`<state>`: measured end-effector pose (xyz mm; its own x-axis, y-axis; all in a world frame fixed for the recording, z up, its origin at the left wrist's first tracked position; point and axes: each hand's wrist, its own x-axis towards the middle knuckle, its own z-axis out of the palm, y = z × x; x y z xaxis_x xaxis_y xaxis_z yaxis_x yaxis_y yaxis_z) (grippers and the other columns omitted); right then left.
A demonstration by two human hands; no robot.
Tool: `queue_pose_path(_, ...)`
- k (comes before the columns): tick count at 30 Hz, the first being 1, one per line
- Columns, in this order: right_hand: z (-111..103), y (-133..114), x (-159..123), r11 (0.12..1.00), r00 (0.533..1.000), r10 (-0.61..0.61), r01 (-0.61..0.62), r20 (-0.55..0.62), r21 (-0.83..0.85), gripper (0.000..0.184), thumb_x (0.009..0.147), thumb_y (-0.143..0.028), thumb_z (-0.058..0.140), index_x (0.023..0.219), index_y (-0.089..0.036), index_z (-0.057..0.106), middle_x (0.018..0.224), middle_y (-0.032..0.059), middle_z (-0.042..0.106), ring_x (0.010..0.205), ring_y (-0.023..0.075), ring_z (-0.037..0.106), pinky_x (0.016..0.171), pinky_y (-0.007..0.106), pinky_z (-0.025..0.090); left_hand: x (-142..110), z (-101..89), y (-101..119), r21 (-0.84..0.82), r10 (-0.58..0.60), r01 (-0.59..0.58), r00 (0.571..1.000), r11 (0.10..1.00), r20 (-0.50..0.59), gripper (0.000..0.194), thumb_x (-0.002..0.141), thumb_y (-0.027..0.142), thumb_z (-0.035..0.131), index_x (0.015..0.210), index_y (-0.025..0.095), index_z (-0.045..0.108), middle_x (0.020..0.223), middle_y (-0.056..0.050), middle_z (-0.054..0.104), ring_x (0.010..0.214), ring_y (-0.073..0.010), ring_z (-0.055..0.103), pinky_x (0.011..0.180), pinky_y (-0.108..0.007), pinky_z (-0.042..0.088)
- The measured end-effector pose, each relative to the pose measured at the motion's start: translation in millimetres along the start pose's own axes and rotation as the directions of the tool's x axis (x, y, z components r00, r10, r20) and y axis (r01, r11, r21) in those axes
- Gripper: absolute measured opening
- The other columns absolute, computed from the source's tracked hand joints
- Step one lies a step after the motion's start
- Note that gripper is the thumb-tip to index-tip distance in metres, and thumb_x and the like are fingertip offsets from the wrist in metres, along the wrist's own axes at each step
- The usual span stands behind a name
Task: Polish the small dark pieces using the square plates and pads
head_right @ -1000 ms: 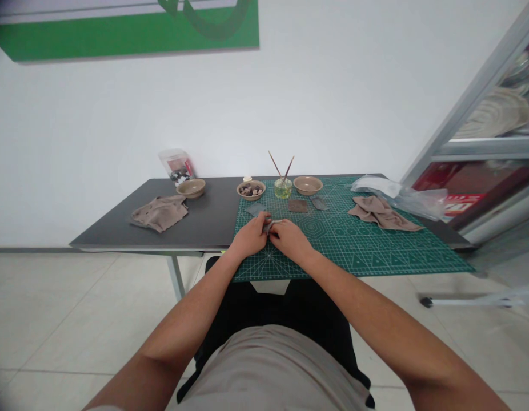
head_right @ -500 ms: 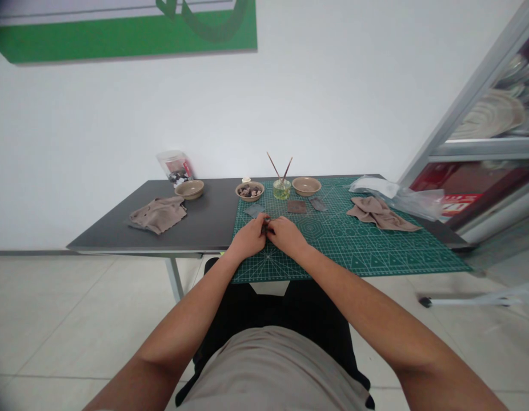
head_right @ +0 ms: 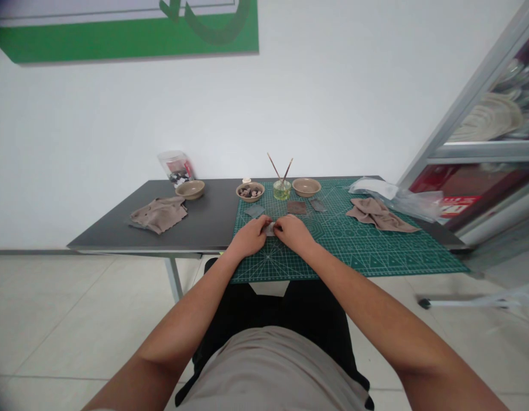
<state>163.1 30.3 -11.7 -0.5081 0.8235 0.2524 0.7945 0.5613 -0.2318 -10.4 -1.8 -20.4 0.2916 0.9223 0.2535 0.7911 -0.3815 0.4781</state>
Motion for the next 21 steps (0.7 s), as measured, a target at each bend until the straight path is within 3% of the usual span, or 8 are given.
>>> queue_pose_path(5,9,-12,2,0.998,0.999,-0.035,0.037,-0.037,0.049,0.012,0.089,-0.015,0.062,0.086,-0.017,0.074,0.088,0.0077,0.073,0.091,0.0212,0.062,0.083,0.031,0.044,-1,-0.3,-2,0.04,0.027,-0.027,0.999,0.999,-0.02,0.027,0.088,0.011,0.043,0.109,0.023,0.056,0.103,-0.007,0.068,0.1,-0.024,0.062,0.082,-0.035,0.048)
queue_pose_path(11,8,-6,-15,0.975,0.993,-0.021,0.047,-0.12,0.216,0.01,0.086,-0.019,0.067,0.094,-0.019,0.073,0.092,0.0058,0.073,0.096,0.0234,0.061,0.085,0.035,0.047,-2,0.3,-2,0.033,0.047,-0.046,0.998,0.998,-0.033,0.03,0.087,0.014,0.049,0.114,0.024,0.057,0.107,-0.006,0.068,0.103,-0.0244,0.061,0.085,-0.036,0.048)
queue_pose_path(14,8,1,-19,0.968,0.987,0.024,0.017,-0.158,0.252,0.023,0.084,-0.024,0.07,0.105,-0.017,0.07,0.102,0.0082,0.072,0.102,0.0257,0.06,0.089,0.038,0.048,-1,0.6,-3,0.021,0.047,-0.047,0.999,0.999,-0.026,0.03,0.086,0.017,0.053,0.115,0.022,0.06,0.11,-0.007,0.068,0.106,-0.0254,0.06,0.09,-0.038,0.049)
queue_pose_path(18,14,11,-18,0.979,0.988,0.035,-0.004,-0.148,0.202,0.052,0.083,-0.038,0.072,0.127,-0.013,0.062,0.121,0.0146,0.068,0.112,0.0305,0.058,0.097,0.044,0.046,2,2.2,-6,0.01,0.067,-0.066,0.998,0.998,-0.02,0.021,0.089,0.02,0.053,0.106,0.019,0.066,0.111,-0.008,0.068,0.109,-0.025,0.059,0.098,-0.04,0.048)
queue_pose_path(21,17,14,-15,0.992,0.997,0.008,0.002,-0.079,0.127,0.055,0.087,-0.045,0.066,0.132,-0.015,0.06,0.136,0.0152,0.061,0.124,0.0342,0.051,0.103,0.05,0.041,3,3.1,-9,-0.043,0.091,-0.094,0.994,0.995,-0.06,0.015,0.09,0.02,0.055,0.098,0.02,0.067,0.116,-0.008,0.066,0.111,-0.0233,0.059,0.102,-0.039,0.046)
